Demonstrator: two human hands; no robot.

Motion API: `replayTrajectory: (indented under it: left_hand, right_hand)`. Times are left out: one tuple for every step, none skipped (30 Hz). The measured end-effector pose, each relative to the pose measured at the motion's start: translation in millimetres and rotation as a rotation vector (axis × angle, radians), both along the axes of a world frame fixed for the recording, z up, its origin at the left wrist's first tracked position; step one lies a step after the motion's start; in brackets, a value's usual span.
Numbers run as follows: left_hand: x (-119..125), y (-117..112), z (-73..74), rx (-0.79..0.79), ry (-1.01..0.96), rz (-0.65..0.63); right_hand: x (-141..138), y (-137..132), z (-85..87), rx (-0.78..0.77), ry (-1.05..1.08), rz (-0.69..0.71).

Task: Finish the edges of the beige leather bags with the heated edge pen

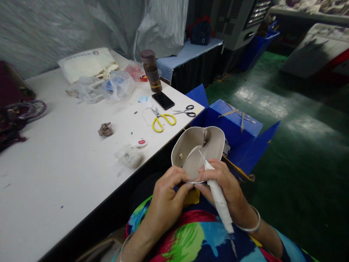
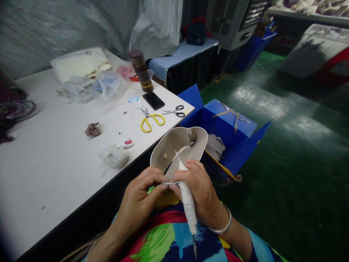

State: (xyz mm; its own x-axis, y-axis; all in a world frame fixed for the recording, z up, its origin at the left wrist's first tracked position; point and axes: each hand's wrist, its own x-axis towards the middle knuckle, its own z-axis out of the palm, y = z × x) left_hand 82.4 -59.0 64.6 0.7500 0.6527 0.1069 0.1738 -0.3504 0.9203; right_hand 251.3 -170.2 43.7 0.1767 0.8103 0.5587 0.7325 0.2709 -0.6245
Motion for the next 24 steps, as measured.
replayTrajectory:
  left_hand:
    - [-0.2, 0.3, 0.0, 0.003, 0.009, -0.004]
    - [-0.3, 0.6, 0.2, 0.004, 0.019, -0.014]
    - [-0.2, 0.8, 0.6, 0.005, 0.03, -0.027]
    - [0.0, 1.0, 1.1, 0.007, 0.041, -0.042]
    - [0.4, 0.9, 1.7, 0.01, 0.053, -0.056]
    - [0.7, 0.5, 2.2, 0.015, 0.064, -0.065]
    - [1.2, -0.1, 2.6, 0.021, 0.076, -0.071]
    - [1.6, -1.0, 2.7, 0.027, 0.089, -0.072]
    - [2.1, -2.2, 2.6, 0.033, 0.101, -0.07]
    - [2.6, -3.5, 2.3, 0.039, 0.112, -0.067]
    - [3.1, -5.0, 1.7, 0.046, 0.121, -0.06]
    - [3.8, -6.4, 1.0, 0.054, 0.127, -0.05]
    - [4.4, -7.7, 0.3, 0.061, 0.129, -0.037]
    - [5.1, -8.8, -0.4, 0.066, 0.129, -0.025]
    - [5.7, -9.7, -1.0, 0.068, 0.125, -0.015]
    - [6.3, -10.4, -1.5, 0.067, 0.119, -0.009]
    - [6.7, -10.9, -1.8, 0.064, 0.112, -0.006]
    - [7.0, -11.2, -2.0, 0.059, 0.106, -0.003]
    - [7.1, -11.4, -2.0, 0.055, 0.102, 0.0]
    - [7.2, -11.5, -2.1, 0.054, 0.098, 0.005]
    - [7.3, -11.7, -2.1, 0.053, 0.095, 0.01]
    - [7.4, -11.9, -2.1, 0.053, 0.094, 0.014]
    - [7.5, -12.1, -2.1, 0.054, 0.093, 0.018]
    - [7.7, -12.3, -2.1, 0.053, 0.09, 0.022]
  right_hand:
    - [0.1, 0.0, 0.2, -0.01, -0.008, 0.006]
    - [0.1, -0.1, 0.3, -0.018, -0.016, 0.014]
    - [0.1, -0.2, 0.2, -0.024, -0.024, 0.022]
    - [-0.1, -0.3, -0.2, -0.031, -0.032, 0.028]
    - [-0.3, -0.4, -0.9, -0.033, -0.039, 0.032]
    - [-0.6, -0.5, -1.8, -0.031, -0.044, 0.033]
    - [-0.9, -0.5, -2.8, -0.029, -0.049, 0.032]
    - [-1.4, -0.5, -4.0, -0.026, -0.052, 0.027]
    - [-1.9, -0.4, -5.0, -0.023, -0.055, 0.019]
    - [-2.5, -0.2, -6.0, -0.018, -0.057, 0.009]
    - [-3.1, 0.1, -6.8, -0.014, -0.057, -0.002]
    - [-3.7, 0.5, -7.5, -0.011, -0.053, -0.012]
    - [-4.3, 0.9, -7.9, -0.007, -0.047, -0.02]
    - [-4.8, 1.1, -8.1, -0.003, -0.04, -0.025]
    - [-5.2, 1.4, -8.3, -0.001, -0.034, -0.028]
    - [-5.4, 1.5, -8.2, 0.002, -0.03, -0.029]
    - [-5.6, 1.5, -8.1, 0.003, -0.027, -0.031]
    - [-5.6, 1.6, -8.0, 0.007, -0.025, -0.034]
    - [-5.5, 1.6, -7.8, 0.011, -0.024, -0.036]
    - [-5.4, 1.7, -7.7, 0.013, -0.021, -0.035]
    - [-5.2, 1.9, -7.7, 0.014, -0.017, -0.032]
    - [-5.1, 2.0, -7.6, 0.018, -0.016, -0.029]
    - [-5.0, 2.3, -7.7, 0.02, -0.015, -0.026]
    - [-5.0, 2.5, -7.7, 0.023, -0.016, -0.025]
